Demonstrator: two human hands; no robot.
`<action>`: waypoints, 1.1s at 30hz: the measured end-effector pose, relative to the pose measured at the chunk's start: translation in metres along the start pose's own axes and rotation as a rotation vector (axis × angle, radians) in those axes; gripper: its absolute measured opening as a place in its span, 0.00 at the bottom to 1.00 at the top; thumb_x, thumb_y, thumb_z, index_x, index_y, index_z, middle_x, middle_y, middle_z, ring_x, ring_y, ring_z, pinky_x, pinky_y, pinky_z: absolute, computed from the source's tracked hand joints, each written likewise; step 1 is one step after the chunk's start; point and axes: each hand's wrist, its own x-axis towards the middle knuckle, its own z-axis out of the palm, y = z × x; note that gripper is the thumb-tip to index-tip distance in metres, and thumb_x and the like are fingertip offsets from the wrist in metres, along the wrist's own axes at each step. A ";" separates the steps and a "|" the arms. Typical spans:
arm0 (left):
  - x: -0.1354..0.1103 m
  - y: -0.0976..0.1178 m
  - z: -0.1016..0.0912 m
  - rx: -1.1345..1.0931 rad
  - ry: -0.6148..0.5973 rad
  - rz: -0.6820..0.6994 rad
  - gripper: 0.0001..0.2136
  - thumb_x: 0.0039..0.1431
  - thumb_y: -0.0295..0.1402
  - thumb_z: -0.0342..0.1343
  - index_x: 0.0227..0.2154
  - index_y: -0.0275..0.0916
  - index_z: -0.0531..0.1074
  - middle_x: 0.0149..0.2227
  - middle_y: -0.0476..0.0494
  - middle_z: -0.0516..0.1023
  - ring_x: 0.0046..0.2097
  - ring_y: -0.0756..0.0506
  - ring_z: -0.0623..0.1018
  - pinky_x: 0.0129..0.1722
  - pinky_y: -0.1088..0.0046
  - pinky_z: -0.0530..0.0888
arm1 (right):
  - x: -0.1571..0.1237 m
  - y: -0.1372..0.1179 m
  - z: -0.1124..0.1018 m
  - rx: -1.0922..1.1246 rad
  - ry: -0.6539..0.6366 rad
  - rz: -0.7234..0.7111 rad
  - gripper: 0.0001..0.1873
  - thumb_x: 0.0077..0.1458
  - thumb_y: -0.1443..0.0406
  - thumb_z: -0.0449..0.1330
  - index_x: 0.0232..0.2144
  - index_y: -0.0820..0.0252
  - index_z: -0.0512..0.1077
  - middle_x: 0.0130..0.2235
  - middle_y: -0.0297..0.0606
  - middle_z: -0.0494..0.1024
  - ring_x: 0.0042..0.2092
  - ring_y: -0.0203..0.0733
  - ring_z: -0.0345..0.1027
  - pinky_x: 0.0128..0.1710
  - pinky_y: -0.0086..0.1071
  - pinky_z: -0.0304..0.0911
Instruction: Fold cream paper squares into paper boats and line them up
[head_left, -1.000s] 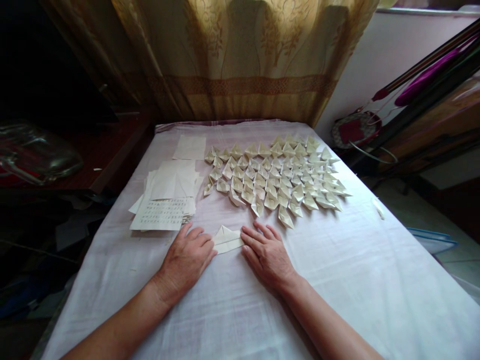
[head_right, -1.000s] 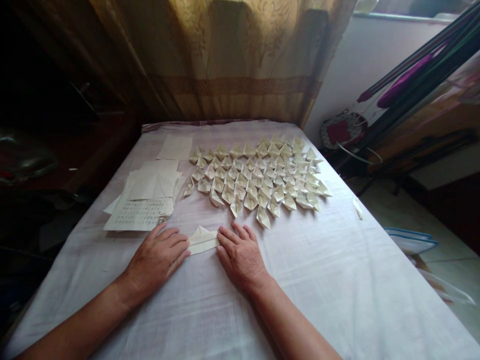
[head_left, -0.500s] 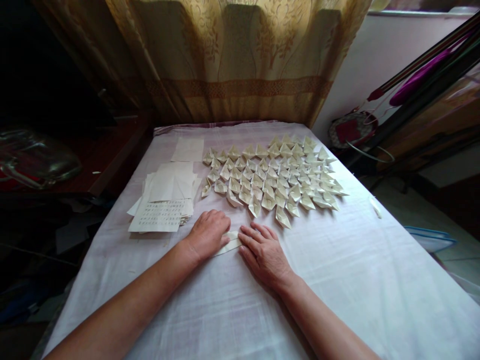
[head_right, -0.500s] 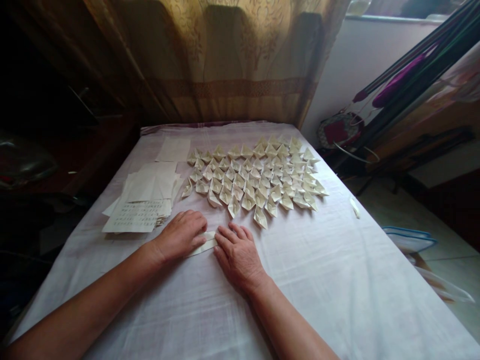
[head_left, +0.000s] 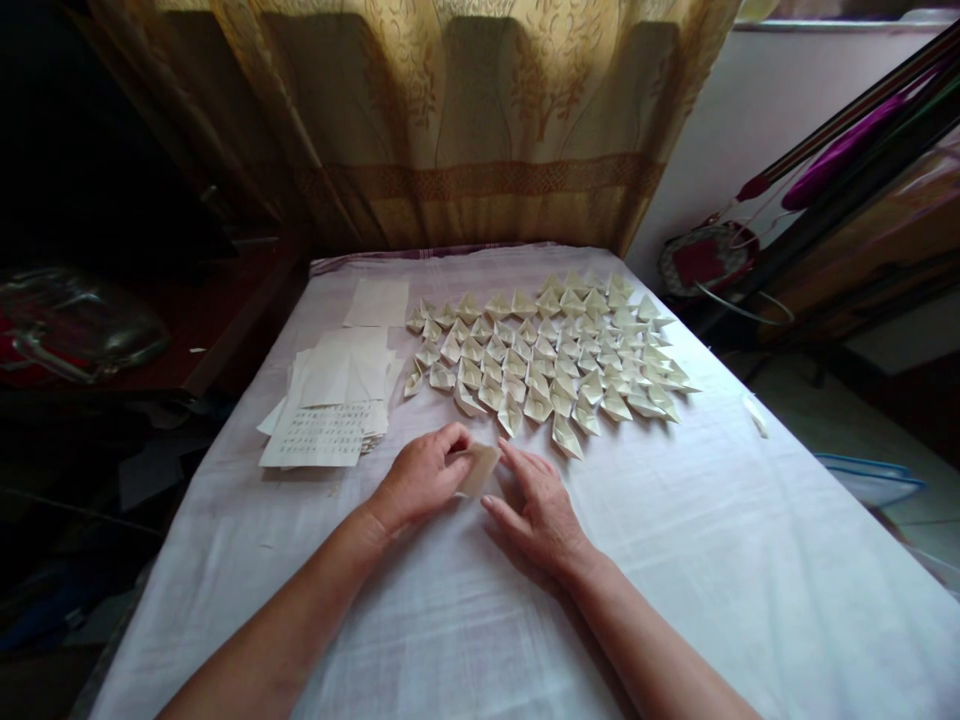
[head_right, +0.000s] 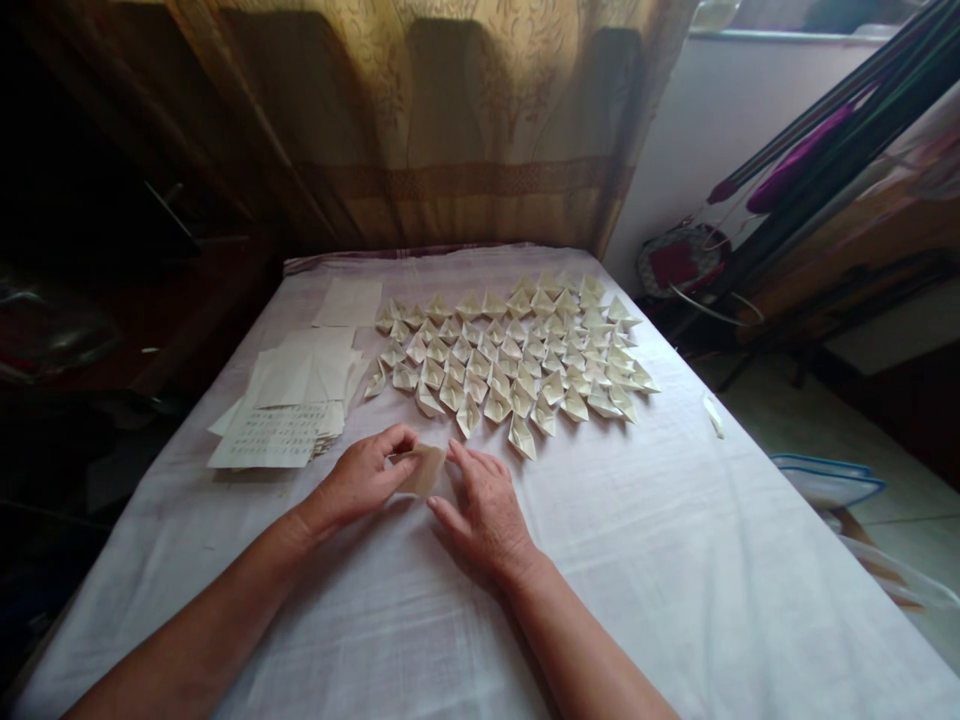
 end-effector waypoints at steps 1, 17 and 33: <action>-0.001 -0.002 0.003 -0.115 0.032 -0.031 0.04 0.57 0.34 0.52 0.30 0.41 0.68 0.30 0.51 0.73 0.34 0.48 0.72 0.34 0.74 0.67 | 0.000 0.000 -0.001 0.013 0.012 0.007 0.35 0.55 0.61 0.62 0.63 0.58 0.58 0.53 0.48 0.77 0.54 0.54 0.70 0.53 0.50 0.64; -0.031 -0.020 0.012 -0.019 0.188 0.208 0.05 0.59 0.28 0.55 0.37 0.41 0.71 0.38 0.46 0.78 0.42 0.45 0.76 0.46 0.67 0.71 | 0.007 -0.013 -0.008 -0.058 0.112 -0.136 0.09 0.61 0.69 0.54 0.35 0.56 0.75 0.34 0.36 0.80 0.35 0.41 0.70 0.39 0.35 0.60; -0.063 -0.048 0.004 0.622 0.267 0.520 0.07 0.64 0.25 0.53 0.36 0.41 0.75 0.35 0.46 0.79 0.40 0.45 0.75 0.43 0.67 0.71 | 0.004 -0.021 -0.005 -0.229 -0.081 -0.275 0.06 0.60 0.70 0.58 0.34 0.56 0.75 0.35 0.36 0.78 0.37 0.42 0.66 0.40 0.36 0.58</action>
